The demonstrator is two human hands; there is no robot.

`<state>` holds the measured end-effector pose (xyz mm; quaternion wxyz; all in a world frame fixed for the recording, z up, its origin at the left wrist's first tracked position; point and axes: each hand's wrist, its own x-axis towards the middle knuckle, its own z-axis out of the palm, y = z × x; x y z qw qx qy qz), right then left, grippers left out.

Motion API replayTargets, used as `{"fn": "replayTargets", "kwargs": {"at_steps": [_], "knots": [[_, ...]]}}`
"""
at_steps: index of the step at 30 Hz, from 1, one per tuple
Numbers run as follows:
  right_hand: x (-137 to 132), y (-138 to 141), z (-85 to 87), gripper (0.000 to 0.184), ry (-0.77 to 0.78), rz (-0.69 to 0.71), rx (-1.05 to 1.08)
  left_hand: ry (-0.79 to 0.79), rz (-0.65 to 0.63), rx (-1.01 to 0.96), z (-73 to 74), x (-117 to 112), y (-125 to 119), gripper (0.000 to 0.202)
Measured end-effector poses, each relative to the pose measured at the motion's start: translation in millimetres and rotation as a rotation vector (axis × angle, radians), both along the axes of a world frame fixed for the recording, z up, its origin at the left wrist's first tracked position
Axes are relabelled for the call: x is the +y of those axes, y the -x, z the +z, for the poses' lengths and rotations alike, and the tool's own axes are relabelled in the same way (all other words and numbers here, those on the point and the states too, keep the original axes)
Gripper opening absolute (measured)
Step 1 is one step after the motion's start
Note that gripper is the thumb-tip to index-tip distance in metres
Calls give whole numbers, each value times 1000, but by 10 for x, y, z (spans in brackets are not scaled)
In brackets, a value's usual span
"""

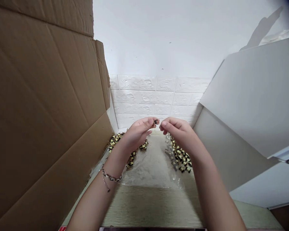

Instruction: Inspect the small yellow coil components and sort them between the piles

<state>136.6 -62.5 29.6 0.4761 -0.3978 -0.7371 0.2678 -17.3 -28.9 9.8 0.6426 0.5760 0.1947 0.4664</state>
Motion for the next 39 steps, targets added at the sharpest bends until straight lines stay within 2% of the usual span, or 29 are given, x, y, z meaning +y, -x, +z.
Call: {"fn": "replayTargets", "kwargs": {"at_steps": [2,3,7,12,17,23,31,39], "knots": [[5,-11,9,31,173,200,125,-83,-40,56,18,14,36,28],[11,-13,8,33,213,249,166,-118,-66,75,26,19,52,30],[44,-7,-13,32,282,276,186,-178,-142,96,41,13,80,33],[61,12,-34,31,478,434,269,-117,-168,80,28,1,72,33],[66,61,-67,32,569,529,318,-82,-227,80,13,8,71,28],[106,70,-128,32,669,665,458,-98,-264,77,22,-16,89,34],[119,92,-124,38,699,674,529,-74,-221,30,24,-6,86,31],[120,91,-126,29,706,665,572,-117,-240,-10,17,-18,51,25]]}}
